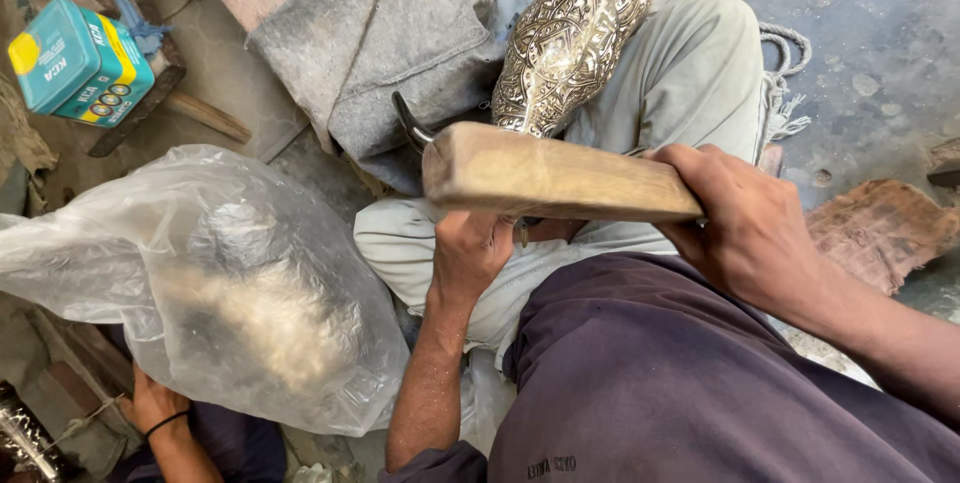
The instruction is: The person sits on the floor and uses a wooden mallet and metal chisel to engrave intricate patterns onto a silver-colored metal object. The person repeatedly taps the chisel to create detailed designs on the surface.
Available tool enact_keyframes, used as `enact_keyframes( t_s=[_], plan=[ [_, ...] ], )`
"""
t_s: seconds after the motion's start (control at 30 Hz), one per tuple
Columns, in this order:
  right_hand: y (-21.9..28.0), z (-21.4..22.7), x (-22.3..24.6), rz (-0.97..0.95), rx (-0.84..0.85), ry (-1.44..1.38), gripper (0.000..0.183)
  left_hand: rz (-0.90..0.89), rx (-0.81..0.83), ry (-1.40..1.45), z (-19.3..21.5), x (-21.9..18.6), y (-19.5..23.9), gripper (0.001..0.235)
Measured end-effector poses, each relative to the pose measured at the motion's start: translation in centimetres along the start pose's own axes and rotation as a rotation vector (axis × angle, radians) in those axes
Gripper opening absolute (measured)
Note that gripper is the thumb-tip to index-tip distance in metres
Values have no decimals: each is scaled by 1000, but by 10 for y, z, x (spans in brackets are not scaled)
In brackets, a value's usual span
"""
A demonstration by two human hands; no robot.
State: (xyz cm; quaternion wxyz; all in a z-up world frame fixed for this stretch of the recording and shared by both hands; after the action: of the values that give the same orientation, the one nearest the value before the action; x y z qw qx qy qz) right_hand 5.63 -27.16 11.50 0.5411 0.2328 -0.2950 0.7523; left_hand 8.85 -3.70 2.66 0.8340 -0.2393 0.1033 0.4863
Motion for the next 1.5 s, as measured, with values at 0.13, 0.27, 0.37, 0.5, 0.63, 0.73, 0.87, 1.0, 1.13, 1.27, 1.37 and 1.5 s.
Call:
enact_keyframes(
  t_s=[0.13,0.27,0.37,0.5,0.63,0.73,0.87,1.0,1.13,1.27,1.37,1.5],
  plan=[
    [-1,-5,-6,-11,-6,189,32,-58,-52,3,8,-8,-5,23],
    [-2,0,-6,-4,-74,-77,28,-83,-56,9,18,-18,-12,24],
    [-5,-7,-13,-93,27,257,29,-31,-10,78,18,-17,-18,21],
    [-2,11,-4,-34,-157,-135,36,32,74,43,10,-10,-17,17],
    [0,1,-7,-71,-93,148,30,-12,56,82,11,-12,-17,25],
    [6,0,-12,-57,-178,-66,37,-29,45,21,12,-13,-16,28],
    [10,-18,-27,-126,-18,165,35,-41,52,3,15,-17,-20,25],
    [12,2,-31,-155,-212,-268,43,-24,6,76,20,-18,-21,25],
    [7,1,-15,-74,-94,127,39,-33,47,83,15,-16,-20,29],
    [9,3,-23,-82,-239,-261,43,21,72,30,8,-7,-13,28],
    [10,-28,-30,-100,84,417,34,-15,58,42,10,-9,-12,27],
    [14,-1,-27,-66,-206,-125,37,-28,42,15,12,-8,-14,25]
  ],
)
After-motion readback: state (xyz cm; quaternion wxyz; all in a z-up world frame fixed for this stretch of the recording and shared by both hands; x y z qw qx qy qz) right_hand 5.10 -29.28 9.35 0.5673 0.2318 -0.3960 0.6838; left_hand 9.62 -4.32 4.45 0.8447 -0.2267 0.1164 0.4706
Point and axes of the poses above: each hand's wrist, its own y-axis away from the middle knuckle, its own z-axis out of the back of the hand, x = y × z, the point moved 10 cm from there along -y, towards the middle knuckle, and after that the axes turned 14 degrees about -y, right-handed, at the moved point
